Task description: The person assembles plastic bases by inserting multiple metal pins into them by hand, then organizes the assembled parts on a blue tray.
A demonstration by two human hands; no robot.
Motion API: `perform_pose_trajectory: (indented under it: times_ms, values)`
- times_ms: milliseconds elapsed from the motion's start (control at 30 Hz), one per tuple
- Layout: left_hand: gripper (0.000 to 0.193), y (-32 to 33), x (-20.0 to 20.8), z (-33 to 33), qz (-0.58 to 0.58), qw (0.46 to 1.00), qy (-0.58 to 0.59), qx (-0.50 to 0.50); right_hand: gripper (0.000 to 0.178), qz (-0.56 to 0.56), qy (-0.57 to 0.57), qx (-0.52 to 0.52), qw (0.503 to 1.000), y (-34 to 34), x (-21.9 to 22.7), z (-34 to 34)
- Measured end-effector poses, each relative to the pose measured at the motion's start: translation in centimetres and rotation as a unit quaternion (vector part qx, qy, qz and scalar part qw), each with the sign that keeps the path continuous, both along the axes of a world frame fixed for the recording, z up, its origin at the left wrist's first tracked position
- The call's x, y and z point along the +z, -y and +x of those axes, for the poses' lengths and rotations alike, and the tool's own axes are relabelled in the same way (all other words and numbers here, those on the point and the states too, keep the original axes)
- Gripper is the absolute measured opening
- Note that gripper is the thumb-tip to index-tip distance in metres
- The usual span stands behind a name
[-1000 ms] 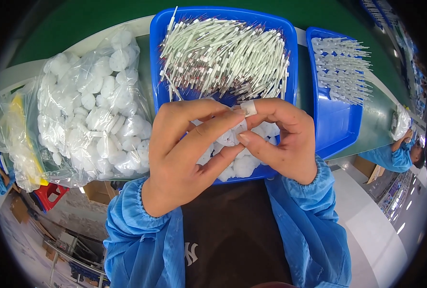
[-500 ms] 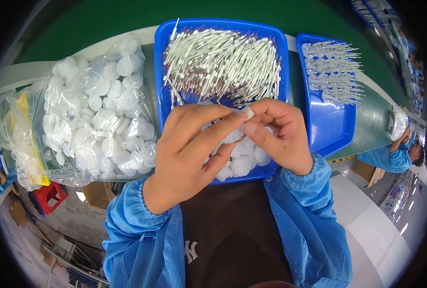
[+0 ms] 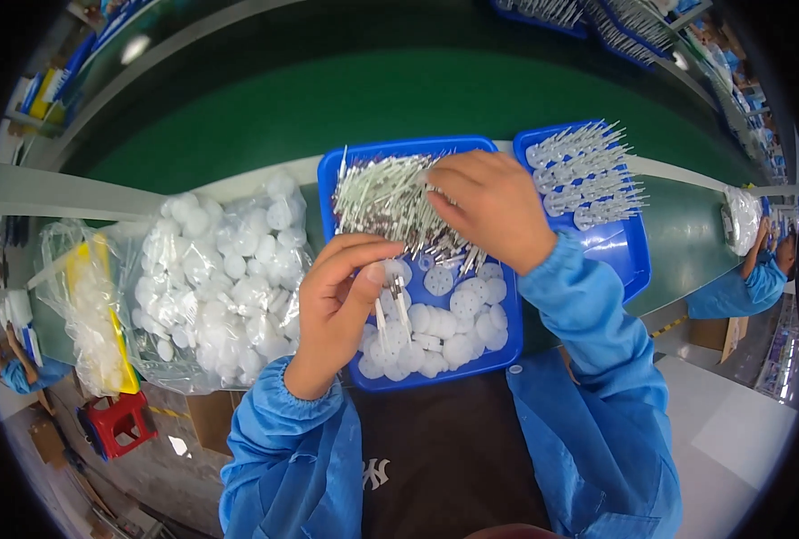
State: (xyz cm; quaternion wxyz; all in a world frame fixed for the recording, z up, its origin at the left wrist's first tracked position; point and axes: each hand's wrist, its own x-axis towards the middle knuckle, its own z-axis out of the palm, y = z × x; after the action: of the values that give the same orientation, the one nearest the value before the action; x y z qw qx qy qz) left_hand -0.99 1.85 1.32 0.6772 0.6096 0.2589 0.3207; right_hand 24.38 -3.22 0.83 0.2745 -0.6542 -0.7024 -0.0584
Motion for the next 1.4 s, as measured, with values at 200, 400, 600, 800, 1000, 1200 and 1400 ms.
perform_pose_trajectory:
  times_ms: [200, 400, 600, 800, 1000, 1200, 1400]
  values:
    - [0.033, -1.1, 0.1, -0.2, 0.061, 0.997, -0.031, -0.029, 0.011, -0.015, 0.123, 0.065, 0.990, -2.0, -1.3, -0.8]
    - [0.045, -0.9, 0.5, 0.5, 0.021, 0.999, -0.028, -0.009, 0.017, 0.012, -0.207, -0.002, 0.978, 3.3, 0.2, -1.8]
    - [0.032, -0.9, -0.1, 3.0, 0.027, 0.999, -0.020, 0.035, 0.029, 0.020, -0.217, 0.033, 0.975, 4.6, 1.3, -2.8]
    - [0.028, -1.3, -1.0, 4.2, -0.048, 0.998, -0.004, 0.029, 0.031, 0.004, -0.227, 0.004, 0.974, 5.0, -0.1, -1.5]
    - [0.031, -2.0, -1.4, 4.6, 0.041, 0.997, -0.063, 0.029, 0.030, -0.027, -0.291, -0.005, 0.956, 4.5, -0.8, -0.7]
    - [0.031, -2.0, -1.3, 5.2, -0.008, 0.996, -0.082, 0.040, 0.029, -0.021, -0.262, -0.003, 0.965, 3.9, -0.4, -0.5]
    - [0.027, -1.8, -1.4, 5.0, -0.002, 0.995, -0.100, 0.027, 0.028, -0.012, -0.213, -0.003, 0.977, 3.7, -0.7, -0.7]
